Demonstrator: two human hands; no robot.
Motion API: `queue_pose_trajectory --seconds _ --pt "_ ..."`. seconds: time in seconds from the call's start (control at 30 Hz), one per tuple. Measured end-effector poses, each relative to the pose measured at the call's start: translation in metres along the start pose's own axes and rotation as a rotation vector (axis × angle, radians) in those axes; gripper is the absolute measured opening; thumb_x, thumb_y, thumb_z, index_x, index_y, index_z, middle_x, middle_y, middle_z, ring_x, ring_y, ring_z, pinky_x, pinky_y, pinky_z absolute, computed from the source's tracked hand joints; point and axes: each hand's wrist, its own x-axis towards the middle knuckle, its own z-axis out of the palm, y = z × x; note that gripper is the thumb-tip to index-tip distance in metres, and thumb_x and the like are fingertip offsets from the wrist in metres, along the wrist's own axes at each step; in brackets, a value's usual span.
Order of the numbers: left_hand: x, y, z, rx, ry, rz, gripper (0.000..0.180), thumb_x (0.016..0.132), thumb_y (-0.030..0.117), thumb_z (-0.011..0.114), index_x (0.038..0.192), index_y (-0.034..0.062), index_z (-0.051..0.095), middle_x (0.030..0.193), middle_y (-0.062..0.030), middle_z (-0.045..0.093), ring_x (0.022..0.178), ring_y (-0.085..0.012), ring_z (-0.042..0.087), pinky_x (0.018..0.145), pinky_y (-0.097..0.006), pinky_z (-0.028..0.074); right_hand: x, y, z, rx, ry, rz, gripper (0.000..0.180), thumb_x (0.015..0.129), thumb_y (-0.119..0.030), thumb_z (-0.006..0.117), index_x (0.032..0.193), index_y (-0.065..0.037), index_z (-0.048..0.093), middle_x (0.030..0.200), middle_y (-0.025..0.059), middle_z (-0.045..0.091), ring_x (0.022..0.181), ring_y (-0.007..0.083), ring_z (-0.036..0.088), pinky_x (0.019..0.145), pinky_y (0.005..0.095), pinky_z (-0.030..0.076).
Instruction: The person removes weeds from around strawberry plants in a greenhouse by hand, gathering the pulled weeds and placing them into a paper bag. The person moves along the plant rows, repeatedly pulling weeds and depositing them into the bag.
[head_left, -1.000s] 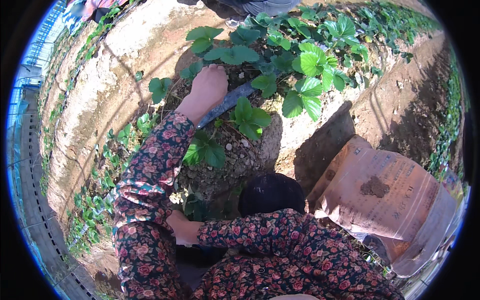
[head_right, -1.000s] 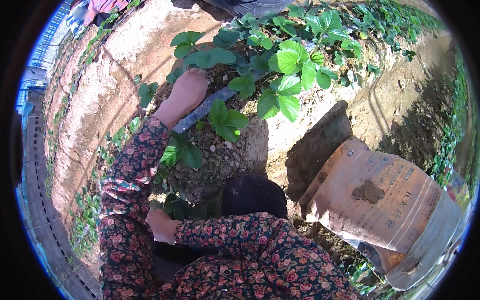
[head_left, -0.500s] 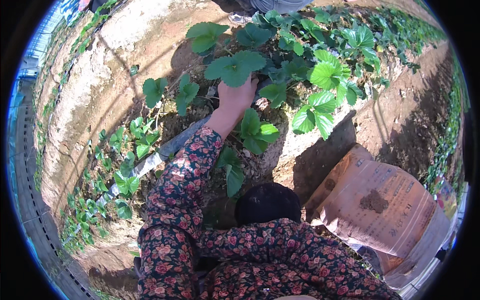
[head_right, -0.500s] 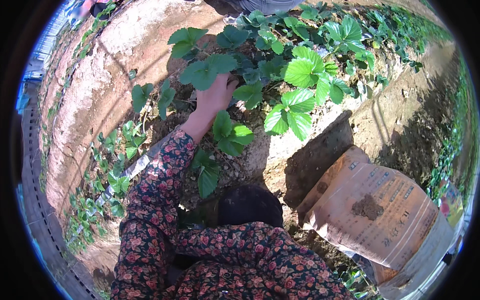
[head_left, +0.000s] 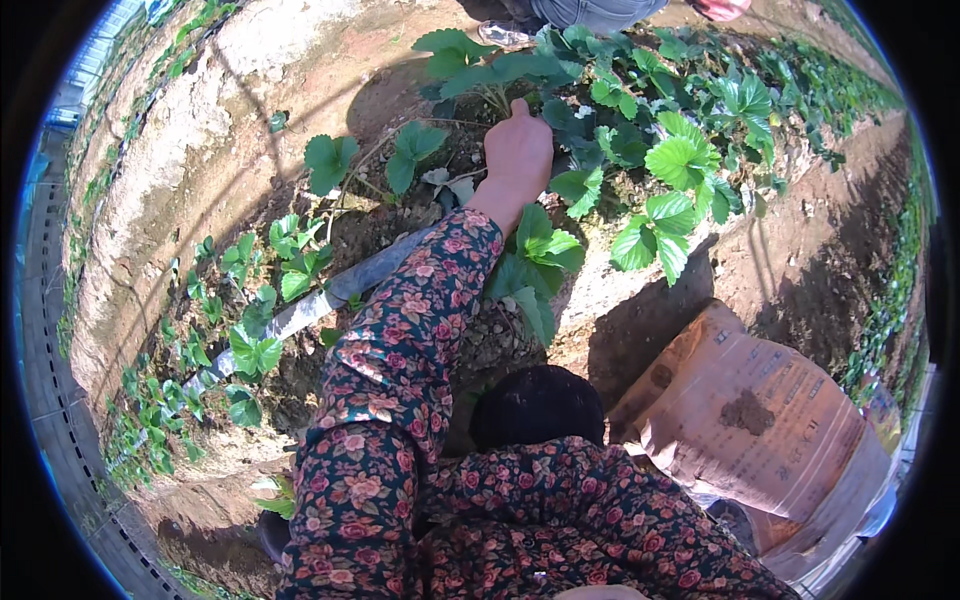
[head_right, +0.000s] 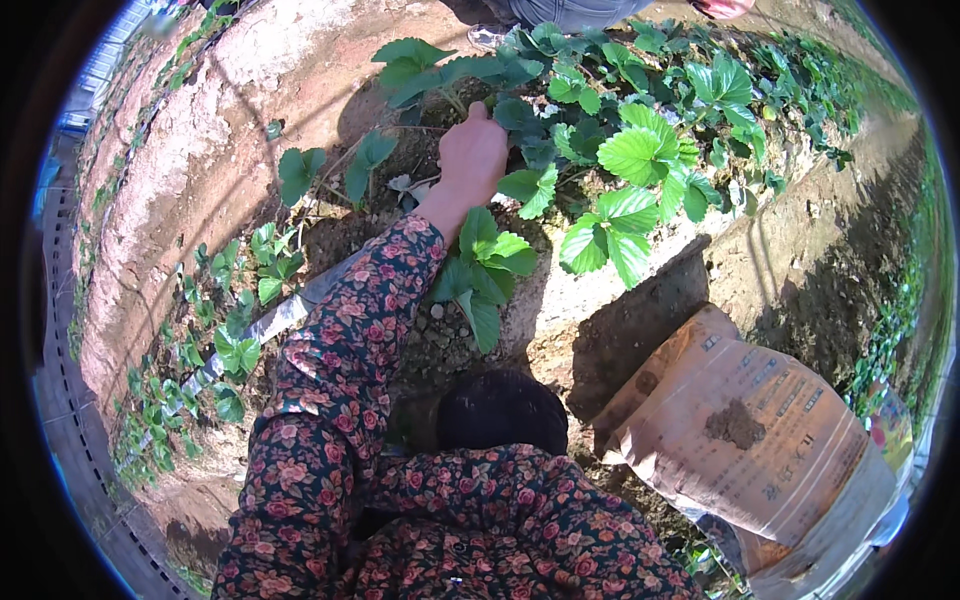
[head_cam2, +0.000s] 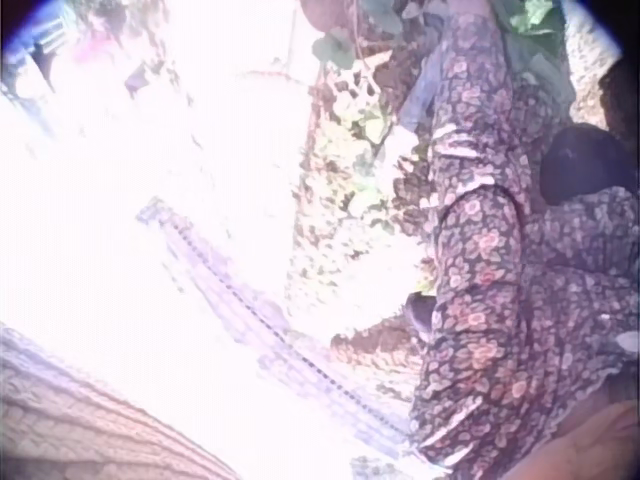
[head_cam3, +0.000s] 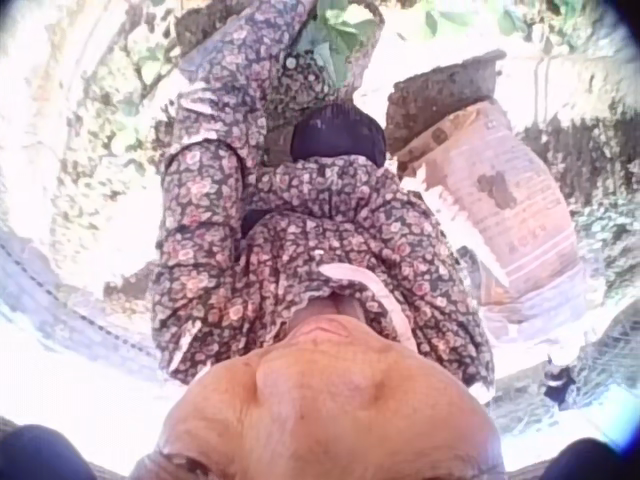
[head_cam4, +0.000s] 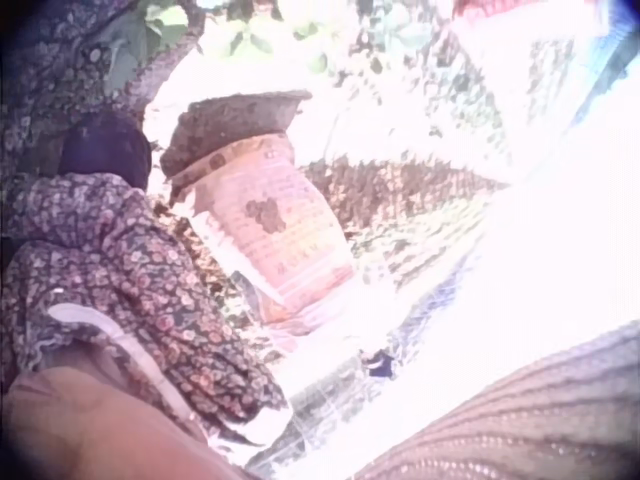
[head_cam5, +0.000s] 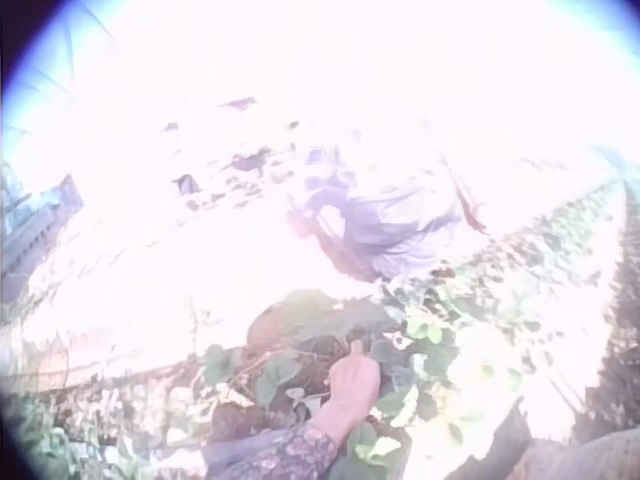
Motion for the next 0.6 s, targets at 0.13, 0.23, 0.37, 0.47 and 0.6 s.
queue_pose_trajectory --seconds 0.13,0.23,0.37,0.47,0.6 --pt "-0.014 -0.027 0.01 -0.154 0.223 0.189 0.008 0.073 0.012 0.059 0.074 0.0059 0.063 0.081 -0.0103 0.058 0.071 -0.0294 0.062 0.061 -0.039 0.049 0.001 -0.003 0.006 -0.015 -0.004 -0.022 0.011 0.062 -0.011 0.06 0.071 -0.004 0.06 0.068 0.0118 0.057 0.069 0.0288 0.058 0.06 0.0421 0.046" --pt "-0.038 -0.052 0.01 -0.137 0.321 0.364 0.013 0.079 0.018 0.057 0.085 0.0083 0.063 0.078 -0.0093 0.059 0.073 -0.0293 0.06 0.063 -0.039 0.048 -0.001 0.0 0.007 -0.029 -0.002 -0.023 0.011 0.062 -0.011 0.06 0.071 -0.004 0.06 0.068 0.0116 0.057 0.069 0.0286 0.058 0.059 0.0422 0.045" --pt "-0.072 -0.057 -0.026 -0.194 0.061 0.242 0.017 0.083 0.017 0.054 0.095 0.0056 0.059 0.079 -0.0109 0.06 0.073 -0.0288 0.059 0.065 -0.038 0.048 -0.005 0.006 0.01 -0.036 0.007 -0.022 0.01 0.062 -0.012 0.06 0.069 -0.004 0.059 0.067 0.0112 0.056 0.068 0.0284 0.058 0.058 0.0422 0.045" --pt "-0.061 -0.083 -0.034 -0.31 0.255 0.036 0.012 0.084 0.013 0.048 0.085 0.0036 0.055 0.079 -0.0112 0.059 0.073 -0.0239 0.06 0.058 -0.038 0.048 -0.001 0.001 0.014 -0.048 0.014 -0.056 0.01 0.062 -0.012 0.06 0.069 -0.005 0.059 0.066 0.011 0.056 0.067 0.0282 0.057 0.058 0.0423 0.045" --pt "-0.006 -0.099 -0.082 -1.605 0.61 -0.674 0.015 0.087 0.007 0.041 0.094 0.0008 0.053 0.061 -0.0027 0.046 0.047 -0.0122 0.045 0.041 -0.027 0.037 -0.004 0.006 0.015 -0.088 0.038 -0.045 0.009 0.062 -0.012 0.06 0.067 -0.005 0.059 0.065 0.0107 0.055 0.066 0.0279 0.057 0.057 0.0423 0.044"
